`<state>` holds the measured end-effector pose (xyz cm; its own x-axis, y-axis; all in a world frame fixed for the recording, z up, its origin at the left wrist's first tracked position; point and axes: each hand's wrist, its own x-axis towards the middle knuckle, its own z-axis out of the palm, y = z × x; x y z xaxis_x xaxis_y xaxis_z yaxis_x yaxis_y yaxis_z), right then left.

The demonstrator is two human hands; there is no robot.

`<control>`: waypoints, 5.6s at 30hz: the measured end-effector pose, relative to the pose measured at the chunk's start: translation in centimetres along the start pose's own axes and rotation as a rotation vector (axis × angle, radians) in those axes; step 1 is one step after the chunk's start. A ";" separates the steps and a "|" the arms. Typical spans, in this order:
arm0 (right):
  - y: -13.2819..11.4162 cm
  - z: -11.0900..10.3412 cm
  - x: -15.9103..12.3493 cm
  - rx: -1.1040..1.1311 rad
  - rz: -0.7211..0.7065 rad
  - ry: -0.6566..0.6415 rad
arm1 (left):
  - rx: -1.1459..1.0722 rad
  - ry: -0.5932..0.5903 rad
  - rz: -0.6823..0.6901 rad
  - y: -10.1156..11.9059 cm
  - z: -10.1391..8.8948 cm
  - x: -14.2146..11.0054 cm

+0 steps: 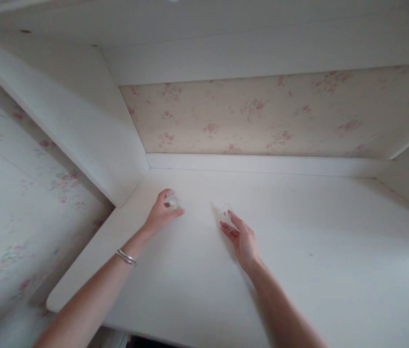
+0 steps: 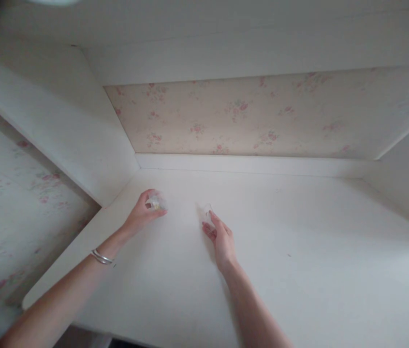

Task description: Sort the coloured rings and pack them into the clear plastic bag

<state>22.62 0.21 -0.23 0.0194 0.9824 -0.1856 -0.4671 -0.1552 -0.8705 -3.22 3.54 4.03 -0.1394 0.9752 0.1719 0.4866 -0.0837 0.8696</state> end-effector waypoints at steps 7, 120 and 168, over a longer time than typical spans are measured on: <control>0.0 -0.1 0.1 0.001 0.017 -0.016 | 0.649 -0.084 0.145 -1.7 -4.4 6.4; 1.8 1.2 -1.9 -0.567 -0.217 -0.073 | -0.807 -0.304 -0.281 2.8 7.4 -7.5; 1.0 1.3 -1.8 -0.470 -0.128 0.008 | -0.504 -0.303 -0.253 3.7 7.0 -7.4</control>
<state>20.98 -1.59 -0.14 0.0588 0.9961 -0.0654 -0.0103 -0.0649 -0.9978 5.62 -2.58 2.70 0.0891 0.9860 -0.1411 -0.0049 0.1421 0.9898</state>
